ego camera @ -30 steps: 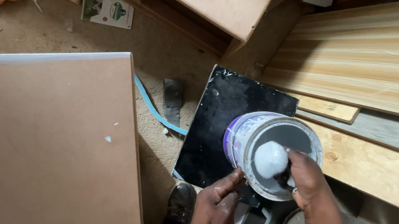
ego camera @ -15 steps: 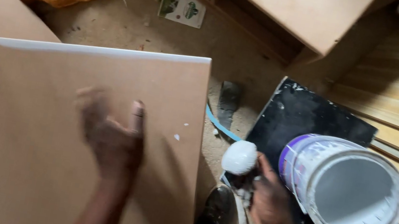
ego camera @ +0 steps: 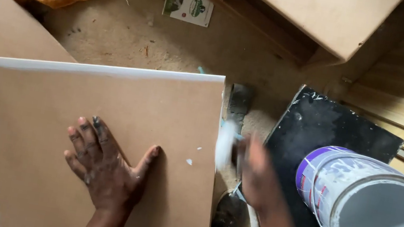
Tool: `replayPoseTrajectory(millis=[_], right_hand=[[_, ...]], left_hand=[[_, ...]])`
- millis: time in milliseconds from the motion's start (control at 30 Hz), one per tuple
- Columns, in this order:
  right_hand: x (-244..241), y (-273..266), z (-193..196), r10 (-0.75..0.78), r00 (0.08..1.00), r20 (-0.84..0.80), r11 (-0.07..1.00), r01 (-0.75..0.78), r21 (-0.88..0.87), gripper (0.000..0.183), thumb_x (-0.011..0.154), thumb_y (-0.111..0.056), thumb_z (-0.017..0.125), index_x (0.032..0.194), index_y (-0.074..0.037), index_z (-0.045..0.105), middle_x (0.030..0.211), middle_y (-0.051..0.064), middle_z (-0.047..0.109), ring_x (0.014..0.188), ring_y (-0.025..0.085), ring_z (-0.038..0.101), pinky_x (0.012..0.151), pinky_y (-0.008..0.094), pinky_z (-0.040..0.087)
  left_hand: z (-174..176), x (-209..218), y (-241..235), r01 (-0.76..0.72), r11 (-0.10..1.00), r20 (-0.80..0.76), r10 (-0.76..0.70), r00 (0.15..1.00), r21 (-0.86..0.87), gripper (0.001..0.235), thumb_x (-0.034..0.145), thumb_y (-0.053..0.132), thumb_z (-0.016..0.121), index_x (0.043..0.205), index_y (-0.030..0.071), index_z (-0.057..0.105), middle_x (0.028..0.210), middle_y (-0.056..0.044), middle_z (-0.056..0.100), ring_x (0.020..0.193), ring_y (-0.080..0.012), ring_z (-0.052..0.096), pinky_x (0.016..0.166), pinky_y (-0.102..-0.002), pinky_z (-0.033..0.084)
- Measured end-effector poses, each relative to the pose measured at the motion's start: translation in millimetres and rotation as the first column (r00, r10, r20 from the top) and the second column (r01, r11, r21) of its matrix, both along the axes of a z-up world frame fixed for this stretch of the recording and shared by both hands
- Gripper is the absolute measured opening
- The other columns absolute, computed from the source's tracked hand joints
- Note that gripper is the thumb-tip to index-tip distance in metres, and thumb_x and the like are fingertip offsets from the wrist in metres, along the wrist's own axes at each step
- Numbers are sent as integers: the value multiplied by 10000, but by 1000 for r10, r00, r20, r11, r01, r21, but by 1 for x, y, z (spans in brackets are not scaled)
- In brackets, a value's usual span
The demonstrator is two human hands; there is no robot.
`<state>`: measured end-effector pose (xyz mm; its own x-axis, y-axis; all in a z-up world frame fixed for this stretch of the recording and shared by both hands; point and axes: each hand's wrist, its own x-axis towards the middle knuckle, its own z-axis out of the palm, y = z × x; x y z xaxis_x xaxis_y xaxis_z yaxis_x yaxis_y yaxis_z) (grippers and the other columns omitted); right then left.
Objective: Painting the edges of wooden furniture panels using a sponge applicator and white paint.
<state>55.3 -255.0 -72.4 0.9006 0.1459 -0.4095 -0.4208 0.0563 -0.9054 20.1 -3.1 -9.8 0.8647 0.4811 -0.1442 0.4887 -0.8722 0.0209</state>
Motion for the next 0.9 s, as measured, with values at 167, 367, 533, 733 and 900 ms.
replayPoseTrajectory(millis=[167, 367, 533, 733, 900], right_hand=[[-70, 1, 11, -161, 900, -406, 980, 193, 40, 381, 927, -443, 615, 1009, -72, 647, 961, 61, 657, 912, 146, 595, 870, 315, 471], [113, 25, -2, -147, 941, -305, 897, 257, 360, 138, 910, -207, 620, 998, -149, 531, 716, 2, 545, 547, 76, 486, 423, 231, 356], [0, 1, 31, 67, 862, -503, 919, 143, 367, 356, 936, -430, 550, 1037, -91, 582, 900, 84, 618, 803, 187, 537, 783, 353, 404], [107, 23, -12, -89, 950, -299, 976, 144, 166, 398, 924, -325, 477, 1271, -131, 494, 1183, 44, 542, 1043, 122, 462, 860, 298, 357], [154, 6, -49, -29, 910, -414, 852, 239, 465, 260, 903, -9, 485, 1120, -58, 619, 796, 83, 632, 634, 143, 613, 558, 235, 499]], left_hand=[[-9, -1, 2, 22, 998, 41, -24, 999, 51, 1281, 747, 877, 457, 1643, 2, 187, 1729, -216, 112, 1595, -398, 44, 1192, -694, 90], [-7, -2, 4, 92, 995, 17, -92, 996, 48, 1285, 759, 844, 496, 1628, -45, 174, 1730, -213, 112, 1593, -411, 44, 1191, -711, 79], [-7, -2, 0, 110, 990, 42, -113, 993, 83, 1281, 770, 841, 475, 1623, -69, 184, 1721, -238, 136, 1590, -434, 67, 1199, -709, 104], [-11, -5, 2, 121, 989, 17, -123, 992, 82, 1275, 786, 834, 464, 1613, -90, 169, 1714, -261, 117, 1591, -428, 40, 1212, -689, 65], [-9, -2, 2, 80, 997, 17, -81, 997, 14, 1278, 772, 846, 465, 1627, -48, 148, 1729, -209, 83, 1603, -360, -9, 1217, -677, 27]])
